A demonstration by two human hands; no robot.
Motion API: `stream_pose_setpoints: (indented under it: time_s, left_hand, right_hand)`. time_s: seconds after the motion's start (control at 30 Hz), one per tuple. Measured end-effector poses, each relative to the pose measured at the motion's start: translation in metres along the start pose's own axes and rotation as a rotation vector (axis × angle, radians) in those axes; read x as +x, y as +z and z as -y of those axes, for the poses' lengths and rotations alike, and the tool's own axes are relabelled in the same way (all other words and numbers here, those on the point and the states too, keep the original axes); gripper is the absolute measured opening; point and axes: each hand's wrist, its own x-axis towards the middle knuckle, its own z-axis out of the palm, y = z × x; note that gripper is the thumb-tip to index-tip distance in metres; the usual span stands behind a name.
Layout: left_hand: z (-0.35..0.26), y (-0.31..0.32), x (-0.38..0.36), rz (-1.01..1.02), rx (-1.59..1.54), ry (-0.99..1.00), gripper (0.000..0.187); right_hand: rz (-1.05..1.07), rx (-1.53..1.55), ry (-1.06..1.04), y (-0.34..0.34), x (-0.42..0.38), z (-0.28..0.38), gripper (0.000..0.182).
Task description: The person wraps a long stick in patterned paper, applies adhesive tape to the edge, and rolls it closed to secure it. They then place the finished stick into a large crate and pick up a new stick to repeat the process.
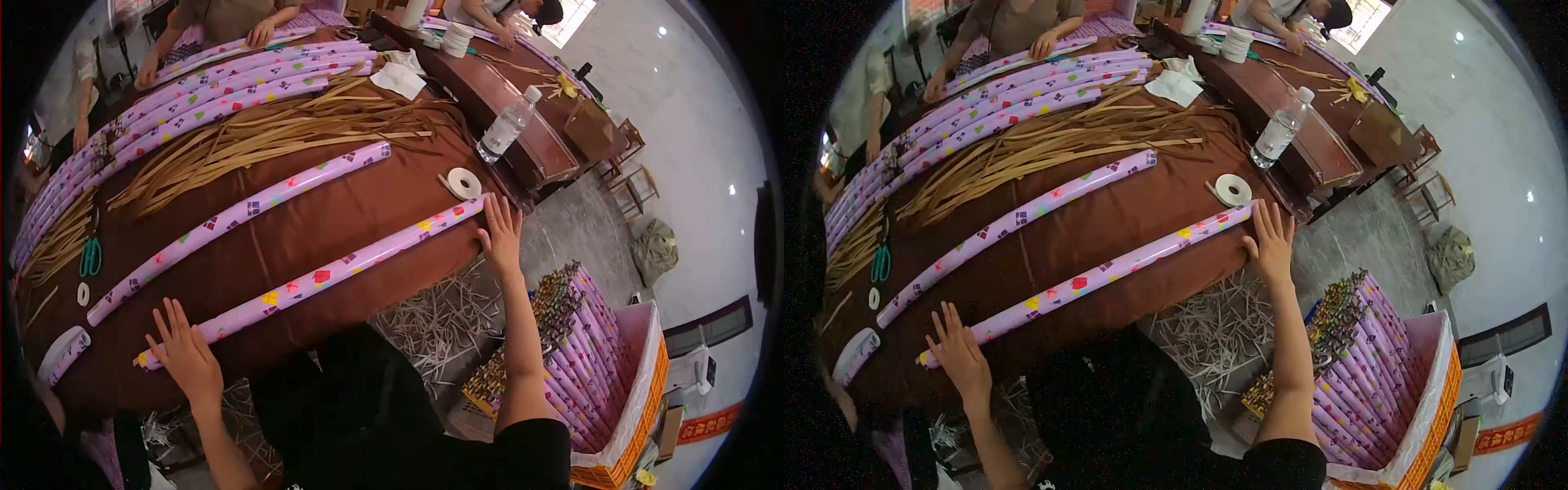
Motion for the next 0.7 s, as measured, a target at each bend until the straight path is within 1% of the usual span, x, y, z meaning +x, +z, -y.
stream_pose_setpoints:
  time_s: [0.07, 0.1, 0.17, 0.2, 0.27, 0.3, 0.33, 0.37, 0.43, 0.5, 0.53, 0.57, 0.63, 0.67, 0.7]
  left_hand:
    - [0.015, 0.001, -0.002, -0.023, 0.021, 0.007, 0.048]
    - [0.021, 0.001, -0.003, -0.010, 0.019, 0.010, 0.048]
    - [0.026, -0.003, -0.004, 0.003, 0.029, 0.003, 0.048]
    - [0.026, -0.004, -0.002, 0.022, 0.015, 0.009, 0.049]
    - [0.026, -0.004, -0.001, 0.034, -0.006, 0.019, 0.049]
    - [0.028, -0.006, -0.001, 0.016, -0.049, 0.034, 0.049]
    - [0.034, -0.008, 0.000, 0.001, -0.084, 0.038, 0.049]
    - [0.045, -0.003, 0.001, -0.031, -0.158, 0.025, 0.047]
    - [0.079, 0.000, -0.002, -0.020, -0.075, -0.080, 0.046]
    - [0.118, 0.003, -0.013, -0.062, -0.008, -0.201, 0.045]
    - [0.141, 0.010, -0.022, -0.123, 0.152, -0.222, 0.047]
    - [0.161, 0.007, -0.032, -0.127, 0.192, -0.274, 0.047]
    - [0.193, -0.001, -0.050, -0.152, 0.557, -0.365, 0.049]
    - [0.204, -0.005, -0.060, -0.148, 0.522, -0.432, 0.052]
    - [0.209, -0.009, -0.066, -0.149, 0.536, -0.456, 0.052]
  right_hand:
    - [-0.061, -0.045, 0.075, 0.014, -0.006, -0.016, 0.063]
    - [-0.115, -0.014, 0.126, 0.017, -0.008, -0.013, 0.062]
    - [-0.219, 0.191, 0.152, 0.009, -0.003, 0.015, 0.064]
    - [-0.226, 0.278, 0.027, -0.010, 0.005, 0.039, 0.066]
    - [0.004, 0.359, -0.231, -0.036, 0.020, 0.079, 0.065]
    - [0.127, 0.435, -0.299, -0.030, 0.027, 0.086, 0.061]
    - [0.091, 0.409, -0.299, -0.028, 0.031, 0.090, 0.058]
    - [0.109, 0.437, -0.346, -0.031, 0.036, 0.093, 0.056]
    - [0.104, 0.416, -0.339, -0.039, 0.040, 0.104, 0.055]
    - [0.091, 0.399, -0.361, -0.027, 0.041, 0.098, 0.052]
    - [0.108, 0.400, -0.355, -0.030, 0.042, 0.100, 0.051]
    - [0.130, 0.411, -0.346, -0.027, 0.041, 0.097, 0.050]
    - [0.130, 0.398, -0.362, -0.025, 0.041, 0.097, 0.050]
    - [0.132, 0.393, -0.363, -0.024, 0.041, 0.097, 0.049]
    - [0.149, 0.398, -0.361, -0.027, 0.042, 0.098, 0.049]
